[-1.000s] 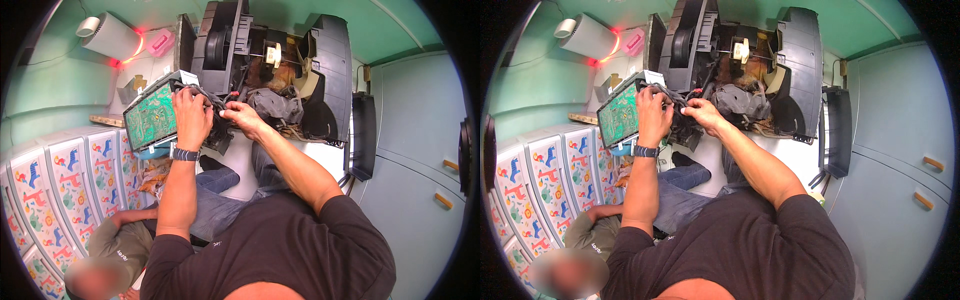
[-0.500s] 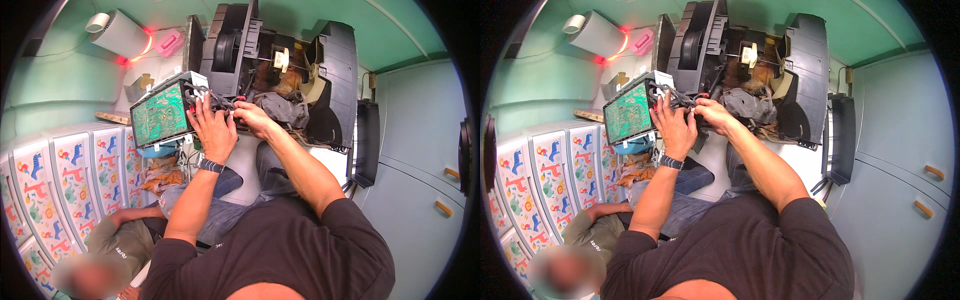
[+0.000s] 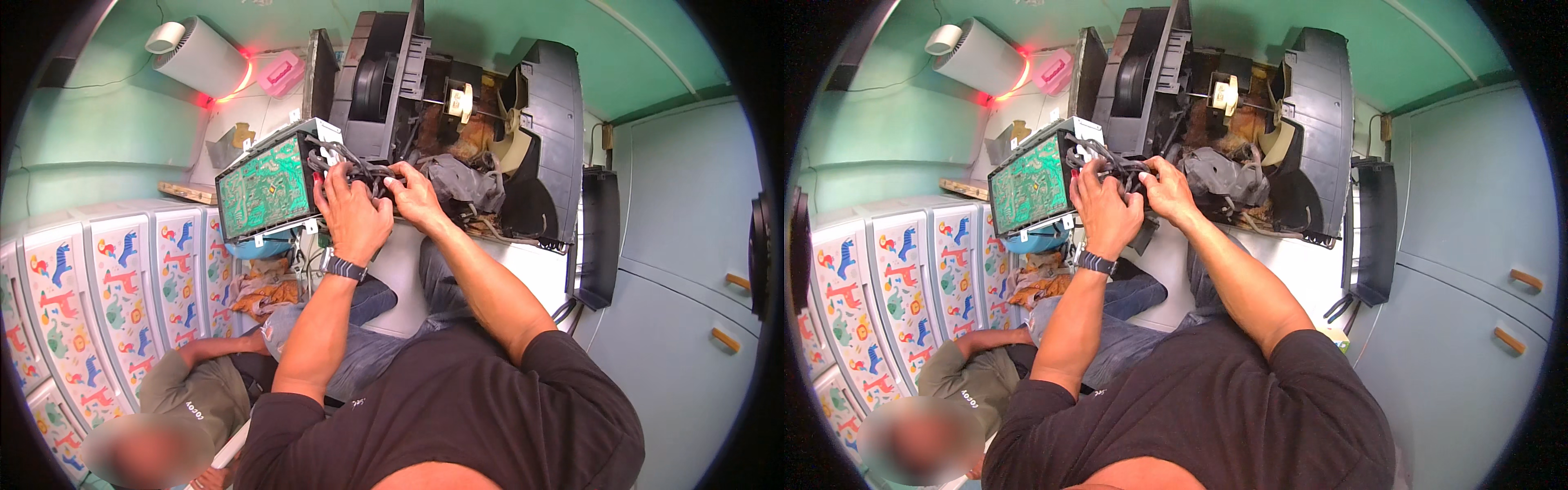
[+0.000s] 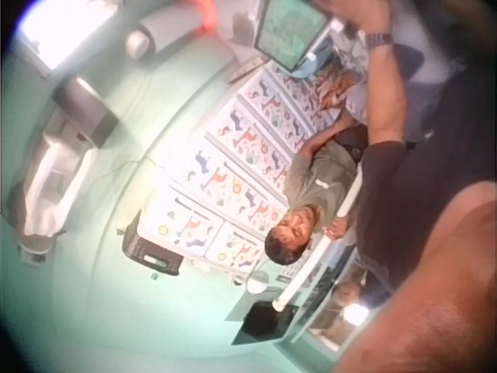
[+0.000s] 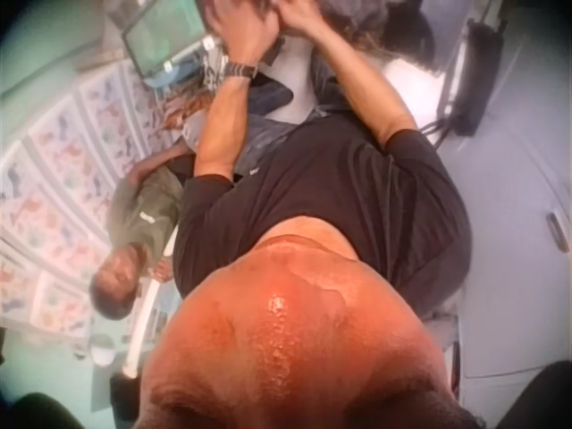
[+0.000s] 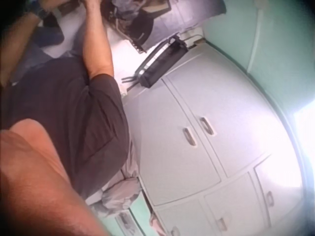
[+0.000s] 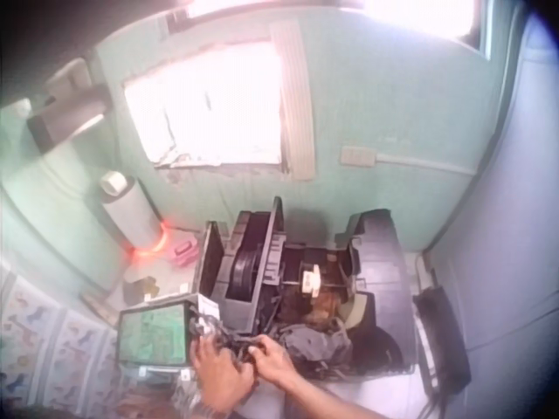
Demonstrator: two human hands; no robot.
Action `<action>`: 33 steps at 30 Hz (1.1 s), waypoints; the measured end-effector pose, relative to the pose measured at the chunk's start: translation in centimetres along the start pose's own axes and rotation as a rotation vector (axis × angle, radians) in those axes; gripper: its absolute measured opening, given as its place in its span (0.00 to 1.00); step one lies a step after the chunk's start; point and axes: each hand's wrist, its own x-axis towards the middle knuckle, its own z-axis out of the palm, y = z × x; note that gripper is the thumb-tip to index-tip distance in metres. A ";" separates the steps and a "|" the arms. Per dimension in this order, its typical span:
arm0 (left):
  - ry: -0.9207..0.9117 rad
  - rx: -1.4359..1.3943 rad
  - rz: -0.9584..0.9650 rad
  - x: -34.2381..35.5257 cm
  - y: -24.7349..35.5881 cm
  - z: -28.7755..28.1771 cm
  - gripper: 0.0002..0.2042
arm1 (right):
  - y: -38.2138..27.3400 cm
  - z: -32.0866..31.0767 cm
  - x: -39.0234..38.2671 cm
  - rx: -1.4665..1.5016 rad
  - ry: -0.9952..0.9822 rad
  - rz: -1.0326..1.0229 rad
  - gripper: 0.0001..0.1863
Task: The person manipulates internal components of a dismantled air conditioning unit, disconnecting wires from a circuit board, removing a white plastic casing, and using a screwdriver to disassemble parts of the fan housing while sitting on the floor.
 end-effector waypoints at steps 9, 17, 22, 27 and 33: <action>0.147 -0.123 0.082 -1.6 -0.4 0.9 0.09 | -0.4 0.1 -0.2 -0.044 0.216 -0.091 0.12; 0.101 -0.109 0.137 -2.0 0.5 0.7 0.11 | -0.6 -0.5 -1.2 -0.087 0.211 -0.191 0.16; -0.040 -0.116 0.195 -1.7 0.3 -0.3 0.12 | -2.5 -0.5 -1.4 0.265 0.009 0.153 0.14; -0.229 -0.556 0.120 2.1 -3.8 -5.6 0.15 | -1.8 -2.2 -1.0 0.327 -0.148 0.252 0.15; 0.203 0.060 -0.236 4.9 -17.6 -5.4 0.19 | -3.9 -4.3 -1.6 0.169 -0.337 0.103 0.13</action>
